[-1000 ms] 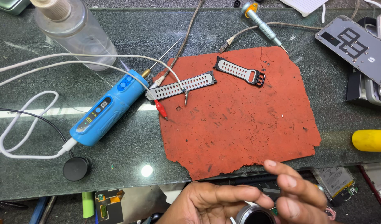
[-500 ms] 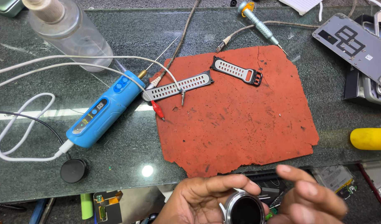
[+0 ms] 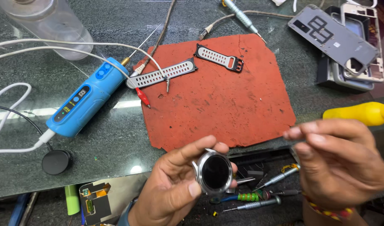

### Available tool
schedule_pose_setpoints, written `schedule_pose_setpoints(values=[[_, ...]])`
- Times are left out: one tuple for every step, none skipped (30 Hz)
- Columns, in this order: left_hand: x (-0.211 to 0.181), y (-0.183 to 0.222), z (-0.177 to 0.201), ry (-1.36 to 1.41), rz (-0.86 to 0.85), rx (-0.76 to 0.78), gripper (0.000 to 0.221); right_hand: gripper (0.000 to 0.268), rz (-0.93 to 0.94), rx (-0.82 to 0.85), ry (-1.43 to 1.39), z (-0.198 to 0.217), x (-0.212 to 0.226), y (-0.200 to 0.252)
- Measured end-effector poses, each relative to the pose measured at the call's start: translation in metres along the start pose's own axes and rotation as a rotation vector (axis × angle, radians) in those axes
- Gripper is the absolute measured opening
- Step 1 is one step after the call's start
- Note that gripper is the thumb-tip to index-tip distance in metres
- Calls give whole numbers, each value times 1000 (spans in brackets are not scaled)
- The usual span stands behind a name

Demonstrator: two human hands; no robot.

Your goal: The person disassembles a smartwatch, removes the internal circuit board and battery, and then reassembles the components. They use tweezers to handle small parts and a screwdriver to adjust screws on the watch casing.

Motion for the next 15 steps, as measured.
schedule_pose_setpoints(values=[[0, 0, 0, -6, 9, -7, 65, 19, -24, -19, -29, 11, -2, 7], [-1, -1, 0, -15, 17, -13, 65, 20, -27, 25, -114, 22, -3, 12], [-2, -2, -1, -25, 26, -19, 66, 20, -26, 58, -196, 35, -5, 19], [-2, -2, -2, -28, 28, -14, 65, 19, -74, 87, -217, 44, -7, 31], [-2, -2, -3, -31, 31, -9, 65, 18, -118, 123, -244, 53, -10, 43], [-2, -2, -4, -32, 36, -5, 65, 18, -173, 160, -268, 62, -9, 57], [-1, -2, -5, -38, 44, 14, 65, 17, -244, 237, -280, 69, -9, 73], [-1, -1, -7, -45, 49, 33, 64, 17, -310, 312, -299, 72, -10, 88], [-1, -1, -9, -52, 54, 53, 63, 17, -376, 391, -313, 67, -11, 95], [-1, -1, -11, -132, 102, 88, 64, 17, -451, 501, -330, 59, -12, 103], [-1, -1, -11, -212, 151, 124, 65, 17, -525, 615, -341, 51, -12, 109], [1, 2, -12, -291, 205, 155, 65, 17, -597, 725, -354, 44, -9, 118], [7, 6, -16, -257, 244, 174, 64, 18, -641, 833, -366, 48, -9, 136], [15, 9, -21, -227, 285, 197, 63, 18, -674, 937, -371, 50, -8, 155], [22, 14, -26, -196, 325, 219, 62, 19, -698, 1038, -371, 51, -8, 173]])
Point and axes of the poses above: each hand's wrist, its own y-axis away from the middle knuckle, its own z-axis out of the back of the hand, x = y × z, the point moved 3 cm from there along -y, towards the middle knuckle, and after that the axes turned 7 degrees about -y, right-handed, at the moved point
